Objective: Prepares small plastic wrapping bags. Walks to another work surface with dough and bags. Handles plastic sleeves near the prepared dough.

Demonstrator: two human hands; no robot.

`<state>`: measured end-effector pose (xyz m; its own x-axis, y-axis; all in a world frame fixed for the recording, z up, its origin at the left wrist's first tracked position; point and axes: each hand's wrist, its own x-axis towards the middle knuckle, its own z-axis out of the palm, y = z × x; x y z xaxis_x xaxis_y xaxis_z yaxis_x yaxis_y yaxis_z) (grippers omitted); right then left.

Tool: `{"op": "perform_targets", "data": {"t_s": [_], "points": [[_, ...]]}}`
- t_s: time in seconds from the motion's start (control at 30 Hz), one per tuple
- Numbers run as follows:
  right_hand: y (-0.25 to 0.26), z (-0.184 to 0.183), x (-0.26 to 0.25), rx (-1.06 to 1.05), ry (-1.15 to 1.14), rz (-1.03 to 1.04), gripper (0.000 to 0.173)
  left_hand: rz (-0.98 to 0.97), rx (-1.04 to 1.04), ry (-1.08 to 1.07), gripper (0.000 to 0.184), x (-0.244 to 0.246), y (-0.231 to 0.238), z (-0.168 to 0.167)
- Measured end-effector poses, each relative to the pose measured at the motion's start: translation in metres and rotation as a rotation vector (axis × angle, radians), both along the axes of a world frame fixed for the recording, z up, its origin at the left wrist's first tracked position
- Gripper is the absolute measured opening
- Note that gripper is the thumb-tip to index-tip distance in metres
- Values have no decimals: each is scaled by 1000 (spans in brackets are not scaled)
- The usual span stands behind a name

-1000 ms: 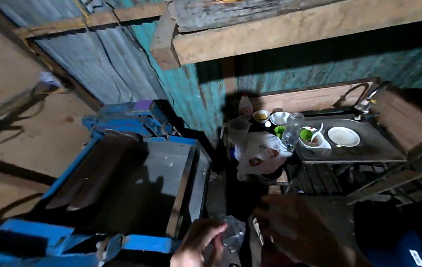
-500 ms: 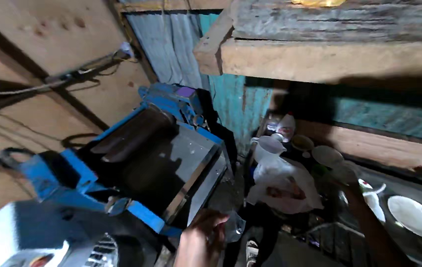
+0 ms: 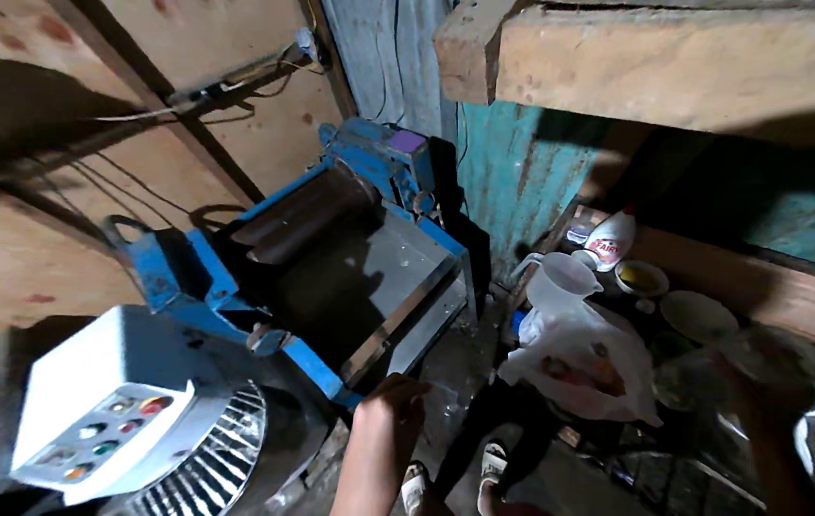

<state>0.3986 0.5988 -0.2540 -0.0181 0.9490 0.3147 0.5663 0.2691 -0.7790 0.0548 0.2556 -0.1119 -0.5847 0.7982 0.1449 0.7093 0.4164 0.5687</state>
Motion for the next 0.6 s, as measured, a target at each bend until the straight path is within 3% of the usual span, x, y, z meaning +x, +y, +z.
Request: {"op": "perform_targets", "data": {"t_s": [0.2,0.33,0.43,0.6], "points": [[-41,96,-31,171,-112,449,67,-12,-2,-20,19,-16,5,-12],[-88,137,-92,51,-60,659,77,-55,29,-40,19,-24,10,-19],[-118,142,-136,40,-96,829,67,-62,32,-24,21,-29,16,-25],[-156,139,-193,-54,-223,983,65,-52,6,-85,22,-31,20,-26]]}}
